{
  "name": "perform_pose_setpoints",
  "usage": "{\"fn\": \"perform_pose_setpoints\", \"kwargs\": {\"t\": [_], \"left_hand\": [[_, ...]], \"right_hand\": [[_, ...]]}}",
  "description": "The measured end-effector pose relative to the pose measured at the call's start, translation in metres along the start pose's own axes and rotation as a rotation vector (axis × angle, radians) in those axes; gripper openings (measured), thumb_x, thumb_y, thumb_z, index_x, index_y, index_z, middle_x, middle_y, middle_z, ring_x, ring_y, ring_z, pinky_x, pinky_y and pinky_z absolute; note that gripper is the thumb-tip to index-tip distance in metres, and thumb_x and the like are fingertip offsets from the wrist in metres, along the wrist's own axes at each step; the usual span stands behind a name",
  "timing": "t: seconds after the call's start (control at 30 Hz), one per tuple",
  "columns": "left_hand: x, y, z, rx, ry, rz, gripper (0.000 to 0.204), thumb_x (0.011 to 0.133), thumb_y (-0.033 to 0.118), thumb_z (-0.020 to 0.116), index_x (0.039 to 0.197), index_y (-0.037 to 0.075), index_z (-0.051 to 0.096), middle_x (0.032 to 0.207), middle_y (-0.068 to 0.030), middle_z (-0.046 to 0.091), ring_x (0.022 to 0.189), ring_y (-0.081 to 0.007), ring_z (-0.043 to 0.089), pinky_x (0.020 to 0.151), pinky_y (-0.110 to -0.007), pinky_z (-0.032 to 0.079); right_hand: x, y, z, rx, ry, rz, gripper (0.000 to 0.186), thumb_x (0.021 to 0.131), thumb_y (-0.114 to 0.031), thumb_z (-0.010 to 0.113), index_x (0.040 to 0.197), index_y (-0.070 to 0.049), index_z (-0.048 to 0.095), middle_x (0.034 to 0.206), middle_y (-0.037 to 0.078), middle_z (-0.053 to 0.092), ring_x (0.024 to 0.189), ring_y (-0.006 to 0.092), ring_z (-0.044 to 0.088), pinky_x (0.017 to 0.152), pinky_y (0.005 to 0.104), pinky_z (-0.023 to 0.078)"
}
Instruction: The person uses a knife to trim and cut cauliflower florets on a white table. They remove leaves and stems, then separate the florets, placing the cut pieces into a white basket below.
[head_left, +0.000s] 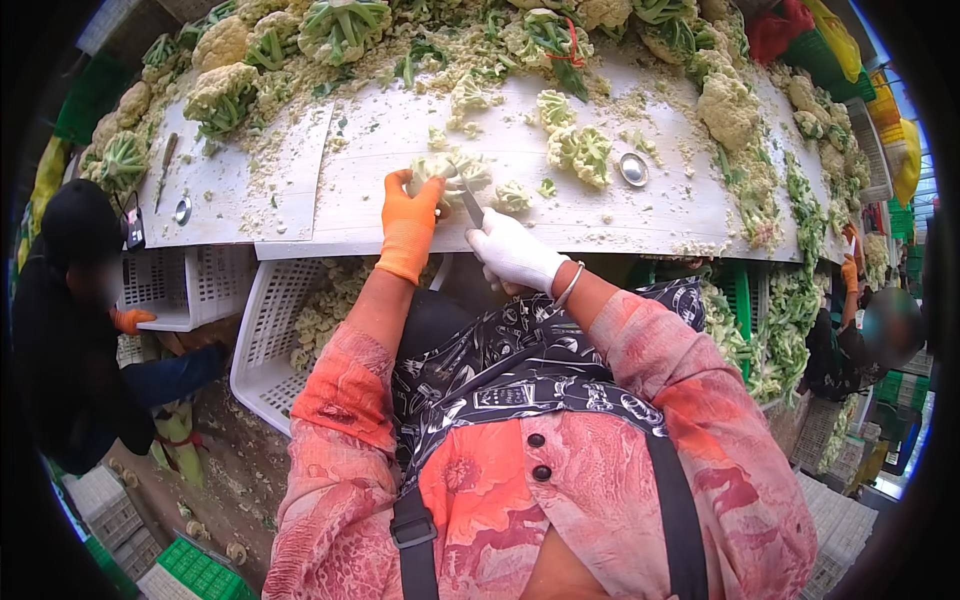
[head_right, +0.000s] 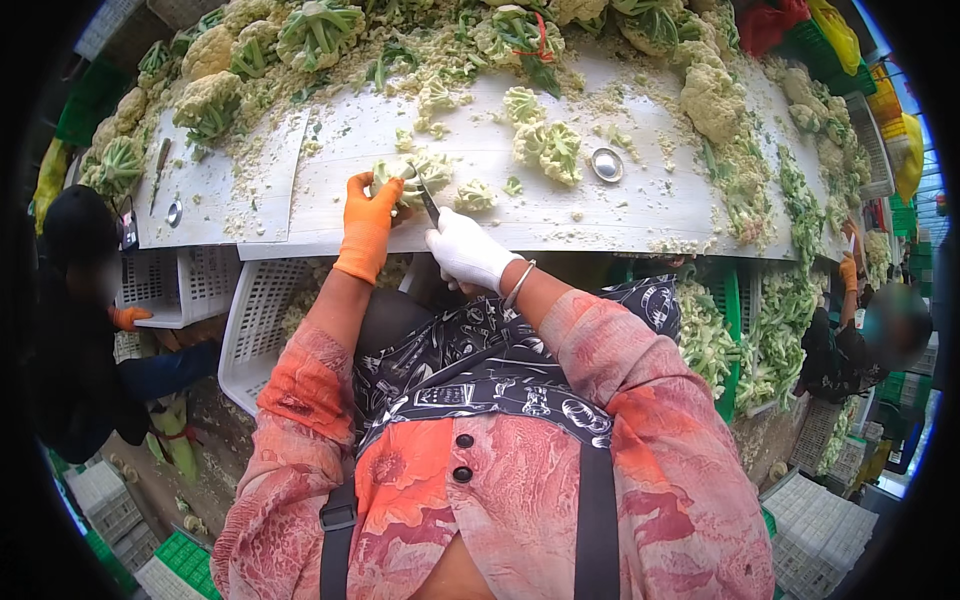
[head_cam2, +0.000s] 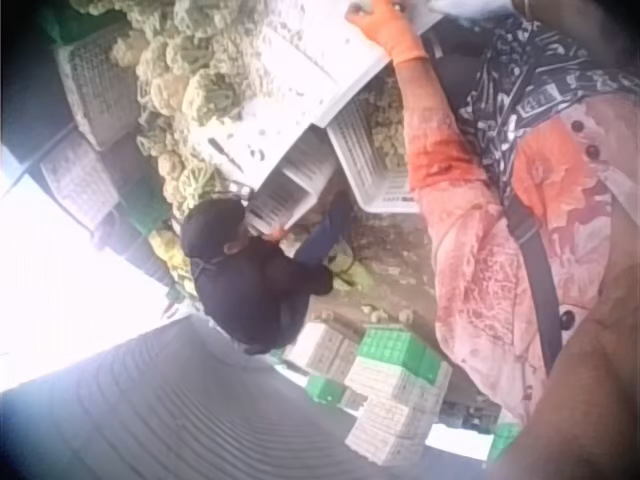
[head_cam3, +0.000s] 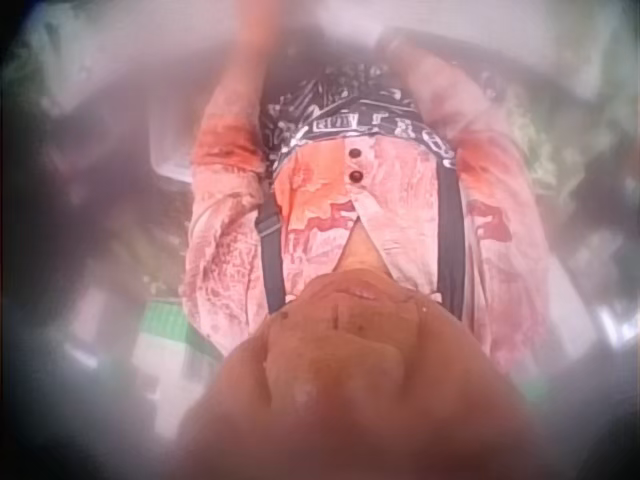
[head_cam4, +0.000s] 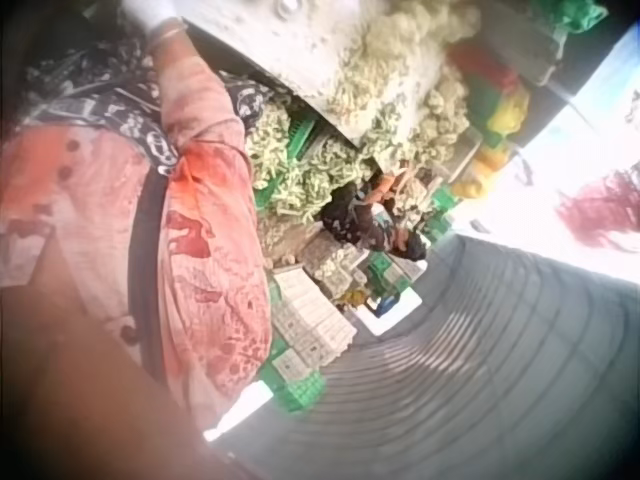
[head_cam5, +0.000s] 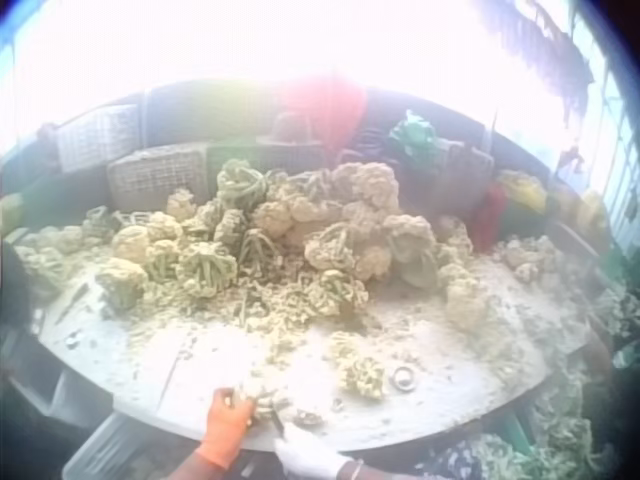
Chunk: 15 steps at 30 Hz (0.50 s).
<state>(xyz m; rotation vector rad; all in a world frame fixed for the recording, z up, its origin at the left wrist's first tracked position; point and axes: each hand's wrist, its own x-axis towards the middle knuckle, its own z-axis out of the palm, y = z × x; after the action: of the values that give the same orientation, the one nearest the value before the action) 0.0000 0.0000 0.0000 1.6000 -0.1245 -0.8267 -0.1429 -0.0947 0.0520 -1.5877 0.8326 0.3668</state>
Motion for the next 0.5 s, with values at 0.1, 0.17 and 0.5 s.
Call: {"fn": "perform_pose_setpoints", "kwargs": {"t": [0.1, 0.17, 0.5], "left_hand": [[-0.002, -0.007, 0.000, -0.038, -0.005, 0.044, 0.055, 0.092, 0.019, 0.072, 0.134, 0.002, 0.040, 0.101, -0.0119, 0.064, 0.084, -0.0179, 0.065, 0.071, -0.032, 0.056], [-0.005, -0.013, 0.002, -0.092, 0.004, 0.072, 0.058, 0.091, 0.022, 0.073, 0.134, 0.001, 0.041, 0.096, -0.0121, 0.065, 0.071, -0.0162, 0.064, 0.066, -0.029, 0.049], [0.005, -0.026, -0.009, 0.074, -0.122, 0.193, 0.056, 0.092, 0.022, 0.073, 0.136, 0.005, 0.043, 0.090, -0.0083, 0.061, 0.077, -0.0153, 0.062, 0.066, -0.031, 0.051]], "right_hand": [[0.002, 0.000, -0.007, 0.022, -0.066, 0.005, 0.029, 0.102, -0.031, 0.051, 0.092, -0.004, 0.049, 0.061, 0.007, 0.056, 0.042, 0.0172, 0.055, 0.034, 0.0297, 0.042], [0.000, 0.003, -0.013, 0.008, -0.104, 0.027, 0.029, 0.102, -0.030, 0.051, 0.089, -0.004, 0.049, 0.060, 0.006, 0.055, 0.042, 0.0166, 0.054, 0.033, 0.0291, 0.041], [0.014, 0.042, 0.007, -0.304, 0.252, -0.318, 0.022, 0.100, -0.020, 0.050, 0.113, -0.002, 0.049, 0.077, 0.025, 0.065, 0.073, 0.0426, 0.067, 0.066, 0.0491, 0.053]]}}
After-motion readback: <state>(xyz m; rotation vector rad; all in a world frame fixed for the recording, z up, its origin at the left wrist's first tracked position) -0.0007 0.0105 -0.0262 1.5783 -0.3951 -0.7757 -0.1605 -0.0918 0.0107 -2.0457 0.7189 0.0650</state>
